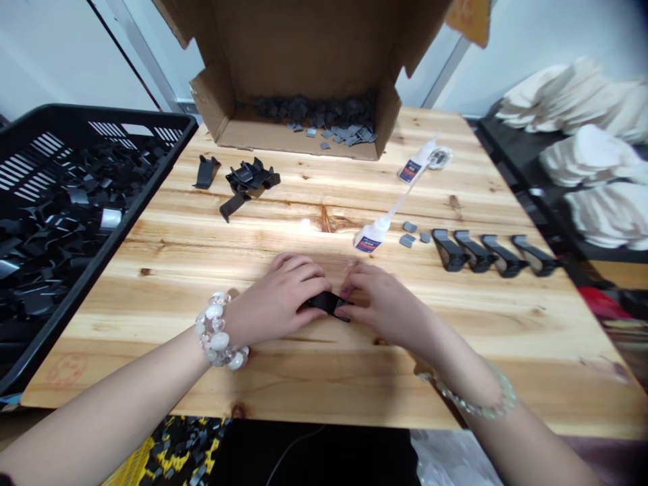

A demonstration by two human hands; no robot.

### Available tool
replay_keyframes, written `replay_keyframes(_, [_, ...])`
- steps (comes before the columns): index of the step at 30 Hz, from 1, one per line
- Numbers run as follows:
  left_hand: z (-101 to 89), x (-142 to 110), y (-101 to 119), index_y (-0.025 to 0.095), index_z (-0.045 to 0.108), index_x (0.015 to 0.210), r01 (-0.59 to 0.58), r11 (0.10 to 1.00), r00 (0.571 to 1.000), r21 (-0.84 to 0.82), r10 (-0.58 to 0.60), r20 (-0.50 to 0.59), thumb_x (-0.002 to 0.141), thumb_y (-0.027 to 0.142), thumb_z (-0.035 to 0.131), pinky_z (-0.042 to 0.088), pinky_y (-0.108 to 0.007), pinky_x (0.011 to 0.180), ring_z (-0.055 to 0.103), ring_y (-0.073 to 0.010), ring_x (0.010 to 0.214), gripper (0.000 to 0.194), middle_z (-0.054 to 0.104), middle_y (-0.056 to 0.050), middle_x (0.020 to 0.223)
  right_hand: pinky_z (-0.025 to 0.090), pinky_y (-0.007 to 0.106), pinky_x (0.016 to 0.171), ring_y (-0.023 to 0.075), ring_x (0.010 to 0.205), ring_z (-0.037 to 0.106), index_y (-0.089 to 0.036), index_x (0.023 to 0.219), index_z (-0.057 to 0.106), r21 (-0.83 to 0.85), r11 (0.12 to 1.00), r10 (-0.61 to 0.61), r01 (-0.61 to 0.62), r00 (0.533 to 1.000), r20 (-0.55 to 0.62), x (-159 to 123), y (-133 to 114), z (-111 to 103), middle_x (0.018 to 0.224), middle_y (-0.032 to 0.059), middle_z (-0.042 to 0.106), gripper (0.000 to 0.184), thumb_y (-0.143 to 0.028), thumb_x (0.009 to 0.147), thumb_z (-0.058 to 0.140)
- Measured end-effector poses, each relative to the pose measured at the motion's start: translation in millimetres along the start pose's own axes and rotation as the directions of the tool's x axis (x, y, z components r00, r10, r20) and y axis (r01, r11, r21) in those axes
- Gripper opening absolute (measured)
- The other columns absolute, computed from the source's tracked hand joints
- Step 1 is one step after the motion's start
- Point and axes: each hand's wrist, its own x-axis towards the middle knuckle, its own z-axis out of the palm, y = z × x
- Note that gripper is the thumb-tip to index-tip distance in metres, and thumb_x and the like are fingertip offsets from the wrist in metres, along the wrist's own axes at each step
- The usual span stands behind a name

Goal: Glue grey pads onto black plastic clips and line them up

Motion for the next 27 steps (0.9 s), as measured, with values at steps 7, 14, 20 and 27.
replay_keyframes(7, [0.2, 0.4, -0.4, 0.019, 0.060, 0.102, 0.005, 1.000, 1.000, 0.007, -0.005, -0.001, 0.085, 0.028, 0.063, 0.034, -0.041, 0.099, 0.047, -0.0238, 0.110, 0.019, 0.060, -0.006, 0.110, 0.041, 0.035, 0.081, 0.0225, 0.096, 0.057, -0.016, 0.083, 0.062, -0.075, 0.995, -0.065, 0.065, 0.998, 0.001, -0.9, 0.1, 1.1, 0.096, 0.0051, 0.061, 0.013, -0.025, 0.079, 0.070])
replay_keyframes(14, [-0.5, 2.4, -0.8, 0.020, 0.063, 0.104, 0.020, 1.000, 1.000, -0.008, -0.020, 0.015, 0.086, 0.031, 0.063, 0.034, -0.041, 0.099, 0.047, -0.0233, 0.111, 0.021, 0.061, -0.005, 0.110, 0.043, 0.034, 0.077, 0.0204, 0.089, 0.059, -0.014, 0.085, 0.062, -0.132, 0.981, -0.139, 0.144, 0.989, 0.046, 1.1, 1.1, -0.3, 0.093, 0.0055, 0.061, 0.012, -0.025, 0.082, 0.068])
replay_keyframes(20, [1.0, 3.9, -2.3, 0.020, 0.064, 0.103, 0.019, 1.000, 1.000, -0.021, -0.019, 0.006, 0.087, 0.034, 0.062, 0.034, -0.040, 0.099, 0.048, -0.0226, 0.111, 0.021, 0.062, -0.005, 0.110, 0.043, 0.034, 0.081, 0.0217, 0.090, 0.059, -0.014, 0.081, 0.064, -0.154, 0.960, -0.226, 0.235, 0.971, 0.072, 5.8, 6.7, -0.9, 0.090, 0.0069, 0.064, 0.012, -0.025, 0.084, 0.066])
replay_keyframes(27, [-1.4, 0.1, -0.4, 0.018, 0.059, 0.102, -0.004, 1.000, 0.999, 0.009, 0.004, -0.035, 0.089, 0.034, 0.059, 0.032, -0.041, 0.101, 0.049, -0.0233, 0.111, 0.021, 0.062, -0.006, 0.110, 0.045, 0.027, 0.075, 0.0157, 0.079, 0.060, -0.016, 0.082, 0.070, 0.232, 0.953, -0.216, 0.193, 0.973, 0.078, 2.7, 18.0, -18.2, 0.083, 0.0047, 0.068, 0.014, -0.021, 0.087, 0.057])
